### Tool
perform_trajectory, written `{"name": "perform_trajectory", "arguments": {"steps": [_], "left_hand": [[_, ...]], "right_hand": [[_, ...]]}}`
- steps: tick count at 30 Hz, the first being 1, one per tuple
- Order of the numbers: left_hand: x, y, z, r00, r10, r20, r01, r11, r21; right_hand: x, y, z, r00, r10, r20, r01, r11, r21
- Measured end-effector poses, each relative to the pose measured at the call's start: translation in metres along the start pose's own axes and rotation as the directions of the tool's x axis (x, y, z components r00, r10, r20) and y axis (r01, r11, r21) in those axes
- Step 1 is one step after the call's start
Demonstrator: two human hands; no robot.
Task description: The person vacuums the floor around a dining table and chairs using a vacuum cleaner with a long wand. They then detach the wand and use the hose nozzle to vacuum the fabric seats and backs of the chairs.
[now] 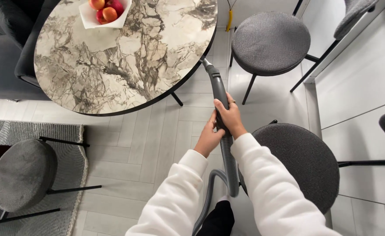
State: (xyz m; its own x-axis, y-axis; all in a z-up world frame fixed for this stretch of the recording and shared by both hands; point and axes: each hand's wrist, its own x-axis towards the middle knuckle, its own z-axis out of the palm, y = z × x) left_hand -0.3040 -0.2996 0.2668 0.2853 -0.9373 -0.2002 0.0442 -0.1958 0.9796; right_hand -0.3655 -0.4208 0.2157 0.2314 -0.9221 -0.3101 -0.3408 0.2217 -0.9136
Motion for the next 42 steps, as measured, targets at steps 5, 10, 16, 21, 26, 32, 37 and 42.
{"name": "perform_trajectory", "arguments": {"steps": [5,10,16,21,26,32,37,42], "left_hand": [[-0.029,-0.021,0.017,0.997,-0.005,0.074,0.009,0.999,-0.053],[-0.052,-0.073,0.023,0.993,-0.095,-0.072,0.097,0.995,0.026],[-0.136,-0.007,0.063,0.982,-0.149,-0.117,0.148,0.989,-0.017],[-0.187,0.008,0.083,0.991,-0.121,-0.049,0.115,0.987,-0.113],[-0.222,0.009,0.075,0.986,-0.166,0.017,0.167,0.985,-0.054],[-0.228,0.055,0.039,0.982,-0.184,0.038,0.178,0.976,0.121],[-0.203,0.069,0.007,0.989,-0.149,0.000,0.134,0.889,0.437],[-0.184,0.082,-0.018,0.999,-0.014,-0.047,0.032,0.907,0.420]], "right_hand": [[-0.042,0.016,-0.027,1.000,0.016,-0.027,-0.017,1.000,-0.006],[-0.126,0.018,-0.062,1.000,0.020,-0.006,-0.021,0.998,-0.063],[-0.252,0.028,-0.079,0.999,0.031,-0.043,-0.026,0.994,0.106],[-0.301,0.094,-0.067,0.989,-0.073,-0.130,0.111,0.942,0.316],[-0.367,0.087,-0.051,0.979,0.107,-0.176,-0.013,0.885,0.465],[-0.382,0.027,-0.016,0.953,0.252,-0.170,-0.071,0.727,0.683],[-0.334,-0.009,0.012,0.958,0.241,-0.156,-0.061,0.702,0.709],[-0.235,0.012,0.042,0.946,0.166,-0.280,0.035,0.802,0.596]]}}
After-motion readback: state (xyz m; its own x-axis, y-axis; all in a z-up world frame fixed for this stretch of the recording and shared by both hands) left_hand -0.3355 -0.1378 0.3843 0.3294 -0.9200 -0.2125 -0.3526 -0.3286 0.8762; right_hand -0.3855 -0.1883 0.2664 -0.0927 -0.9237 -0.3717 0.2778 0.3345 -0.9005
